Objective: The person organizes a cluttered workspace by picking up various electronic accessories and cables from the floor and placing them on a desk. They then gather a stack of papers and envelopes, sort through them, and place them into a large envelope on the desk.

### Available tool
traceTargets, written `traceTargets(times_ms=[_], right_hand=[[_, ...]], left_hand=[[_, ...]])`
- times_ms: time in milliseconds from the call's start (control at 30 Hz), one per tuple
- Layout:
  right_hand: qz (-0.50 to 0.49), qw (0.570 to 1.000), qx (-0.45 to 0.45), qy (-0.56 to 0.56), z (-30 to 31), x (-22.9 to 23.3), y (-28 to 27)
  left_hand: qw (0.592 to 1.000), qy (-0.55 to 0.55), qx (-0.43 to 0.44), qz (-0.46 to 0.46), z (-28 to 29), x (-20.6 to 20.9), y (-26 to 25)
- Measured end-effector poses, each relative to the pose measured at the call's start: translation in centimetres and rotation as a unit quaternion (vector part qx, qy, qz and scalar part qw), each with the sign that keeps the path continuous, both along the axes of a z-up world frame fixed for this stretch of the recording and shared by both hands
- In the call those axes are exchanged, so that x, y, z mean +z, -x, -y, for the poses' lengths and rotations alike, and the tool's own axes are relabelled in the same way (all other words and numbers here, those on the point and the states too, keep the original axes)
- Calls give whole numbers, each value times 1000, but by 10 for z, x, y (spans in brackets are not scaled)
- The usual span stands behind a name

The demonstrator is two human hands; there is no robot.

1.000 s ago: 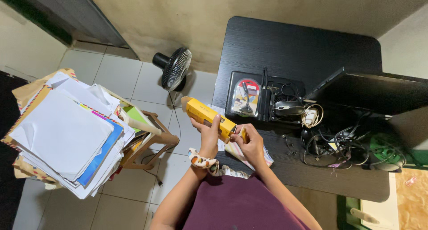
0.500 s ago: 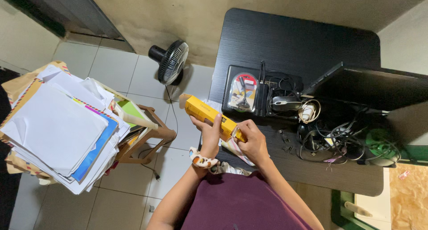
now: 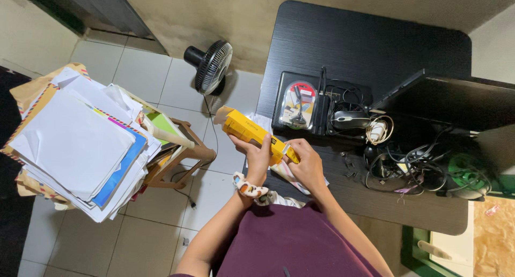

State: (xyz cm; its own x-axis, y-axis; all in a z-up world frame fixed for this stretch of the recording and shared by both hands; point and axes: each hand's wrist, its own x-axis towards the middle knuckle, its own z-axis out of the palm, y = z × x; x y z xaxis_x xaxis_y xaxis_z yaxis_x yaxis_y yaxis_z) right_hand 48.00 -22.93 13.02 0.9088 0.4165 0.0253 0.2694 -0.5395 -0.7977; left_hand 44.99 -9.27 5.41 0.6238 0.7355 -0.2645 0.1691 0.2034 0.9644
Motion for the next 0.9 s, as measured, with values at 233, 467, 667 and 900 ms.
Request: traceTargets(times_ms=[233,467,667,900], right_hand=[[-26,992,-34,-115,5,-12,10],[-54,990,-11,-132,7,-1,9],[-2,992,-92,-82,-12,-7,19],[-102,984,-82,-124,-8,-21,24]], left_hand=[[1000,-19,-13,-3,1,0,1],[996,66,-32,42,-10,13,-5],[997,-46,-54,38,-13,15,-2],[998,-27,-42,32,-11,13,2]])
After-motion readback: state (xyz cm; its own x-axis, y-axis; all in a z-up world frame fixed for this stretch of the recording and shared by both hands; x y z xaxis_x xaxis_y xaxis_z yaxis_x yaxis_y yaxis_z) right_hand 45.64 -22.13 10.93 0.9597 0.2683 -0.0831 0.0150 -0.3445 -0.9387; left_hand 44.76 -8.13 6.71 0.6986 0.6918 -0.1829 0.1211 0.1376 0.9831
